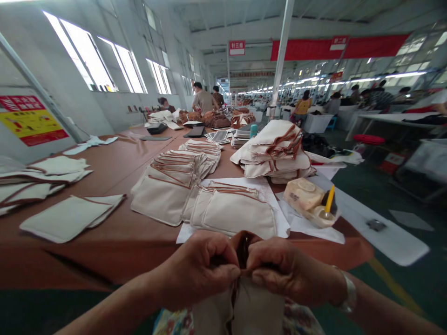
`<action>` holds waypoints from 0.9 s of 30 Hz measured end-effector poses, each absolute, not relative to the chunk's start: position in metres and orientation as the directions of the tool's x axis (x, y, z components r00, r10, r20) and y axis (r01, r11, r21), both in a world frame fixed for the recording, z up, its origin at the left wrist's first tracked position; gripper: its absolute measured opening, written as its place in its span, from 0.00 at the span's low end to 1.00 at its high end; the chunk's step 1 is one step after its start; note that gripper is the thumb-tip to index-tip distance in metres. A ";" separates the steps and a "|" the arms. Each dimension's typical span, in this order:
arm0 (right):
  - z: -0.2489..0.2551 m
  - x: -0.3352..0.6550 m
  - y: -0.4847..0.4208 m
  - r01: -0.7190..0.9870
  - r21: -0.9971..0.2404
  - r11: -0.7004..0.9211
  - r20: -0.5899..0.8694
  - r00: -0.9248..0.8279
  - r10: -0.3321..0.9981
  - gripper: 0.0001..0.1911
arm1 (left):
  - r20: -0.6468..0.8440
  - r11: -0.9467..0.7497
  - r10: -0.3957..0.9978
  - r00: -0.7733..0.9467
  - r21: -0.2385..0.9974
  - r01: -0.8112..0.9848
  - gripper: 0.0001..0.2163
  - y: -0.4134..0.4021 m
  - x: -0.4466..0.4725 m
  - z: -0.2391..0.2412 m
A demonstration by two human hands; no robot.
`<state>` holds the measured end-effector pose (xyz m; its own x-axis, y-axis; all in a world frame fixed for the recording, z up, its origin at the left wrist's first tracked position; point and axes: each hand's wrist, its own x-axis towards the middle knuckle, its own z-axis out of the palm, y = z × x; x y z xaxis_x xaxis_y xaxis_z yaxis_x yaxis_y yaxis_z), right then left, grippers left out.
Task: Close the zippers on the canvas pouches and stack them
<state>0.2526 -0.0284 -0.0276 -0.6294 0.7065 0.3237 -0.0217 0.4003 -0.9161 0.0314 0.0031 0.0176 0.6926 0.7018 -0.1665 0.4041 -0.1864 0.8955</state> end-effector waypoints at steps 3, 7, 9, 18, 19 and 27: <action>-0.024 0.257 -0.027 -0.012 -0.927 0.374 0.288 -0.660 0.694 0.05 | -0.103 -0.272 0.700 0.706 0.876 0.397 0.04 0.004 0.033 0.015; -0.016 0.257 -0.022 0.033 -0.949 0.313 0.203 -0.697 0.688 0.12 | -0.060 -0.339 0.697 0.714 0.850 0.402 0.04 0.004 0.036 0.011; -0.018 0.253 -0.019 0.060 -0.943 0.328 0.202 -0.680 0.704 0.12 | 0.010 -0.400 0.707 0.707 0.830 0.388 0.05 0.005 0.036 0.010; -0.044 0.255 -0.015 0.066 -0.969 0.239 0.154 -0.594 0.790 0.16 | -0.025 -0.418 0.737 0.676 0.769 0.484 0.09 0.010 0.021 0.021; -0.045 0.256 -0.016 0.080 -0.971 0.225 0.135 -0.595 0.792 0.16 | 0.009 -0.447 0.736 0.677 0.756 0.477 0.07 0.010 0.019 0.020; -0.039 0.247 -0.016 0.142 -0.965 0.222 0.099 -0.588 0.803 0.13 | 0.183 -0.725 0.569 0.802 0.573 0.383 0.10 0.011 0.012 0.006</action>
<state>0.2468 -0.0161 -0.0388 -0.5883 0.8026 0.0988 0.1416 0.2225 -0.9646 0.0115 0.0108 0.0061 0.8020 0.5685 0.1832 0.3829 -0.7247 0.5729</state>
